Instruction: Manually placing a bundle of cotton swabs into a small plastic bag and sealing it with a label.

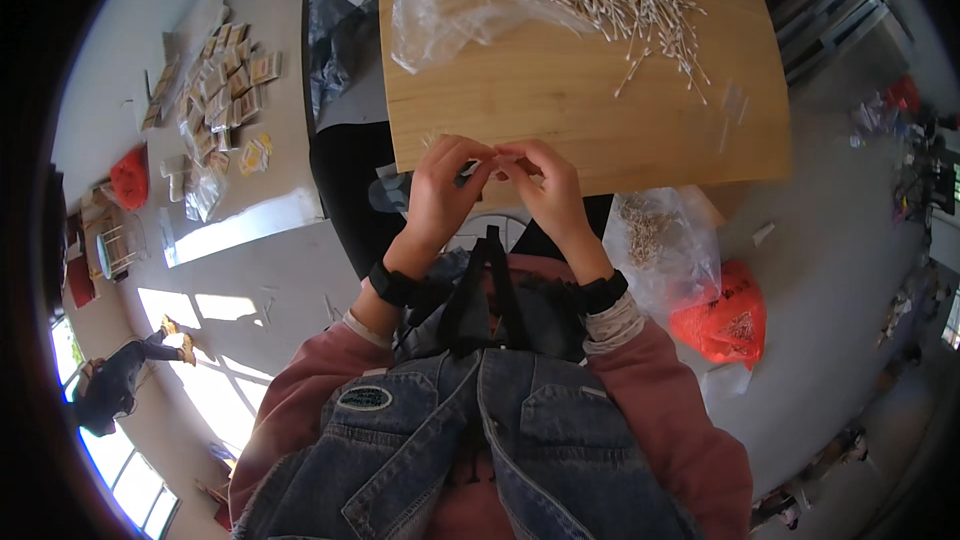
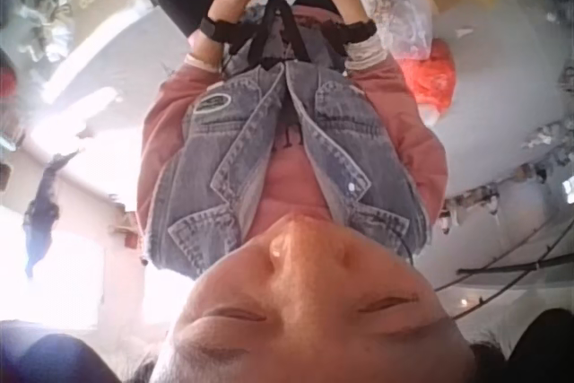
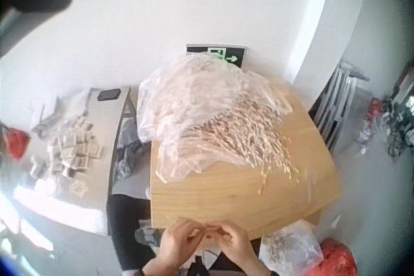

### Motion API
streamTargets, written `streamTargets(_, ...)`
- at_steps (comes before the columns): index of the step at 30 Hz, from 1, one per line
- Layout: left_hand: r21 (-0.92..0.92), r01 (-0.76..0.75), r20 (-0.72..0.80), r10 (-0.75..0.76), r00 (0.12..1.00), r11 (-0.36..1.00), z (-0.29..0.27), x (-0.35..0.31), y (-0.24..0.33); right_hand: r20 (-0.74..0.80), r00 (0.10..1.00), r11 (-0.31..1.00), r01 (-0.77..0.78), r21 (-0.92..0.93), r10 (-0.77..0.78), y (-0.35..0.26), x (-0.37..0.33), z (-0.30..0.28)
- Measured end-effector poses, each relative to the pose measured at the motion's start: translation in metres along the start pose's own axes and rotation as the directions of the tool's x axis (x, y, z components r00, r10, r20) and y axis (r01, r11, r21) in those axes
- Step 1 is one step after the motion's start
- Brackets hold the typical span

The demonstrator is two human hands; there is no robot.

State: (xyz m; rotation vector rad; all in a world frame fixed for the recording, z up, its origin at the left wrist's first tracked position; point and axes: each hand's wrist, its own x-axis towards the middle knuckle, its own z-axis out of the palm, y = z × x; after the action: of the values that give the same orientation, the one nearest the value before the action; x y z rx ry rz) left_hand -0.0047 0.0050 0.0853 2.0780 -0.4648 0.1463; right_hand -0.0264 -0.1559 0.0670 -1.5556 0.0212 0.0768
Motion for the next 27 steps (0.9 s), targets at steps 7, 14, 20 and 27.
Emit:
streamTargets(7,-0.267,0.213,0.051,-0.207,0.977,0.940,0.010,-0.017,-0.025,-0.090,0.994,0.981,-0.047,0.188,0.065,0.023,-0.009,0.003)
streamTargets(14,-0.279,0.213,-0.035,-0.231,0.972,0.936,0.017,-0.018,-0.018,-0.153,0.977,0.983,0.125,-0.138,-0.146,0.025,-0.007,0.003)
streamTargets(20,-0.270,0.144,-0.136,-0.186,0.973,0.952,0.017,0.000,-0.010,-0.205,0.961,0.980,0.167,-0.110,-0.187,0.012,0.009,0.003)
streamTargets(27,-0.208,0.130,-0.094,-0.152,0.984,0.969,0.011,-0.005,-0.021,-0.182,0.970,0.987,0.161,-0.003,-0.159,0.017,0.000,0.001)
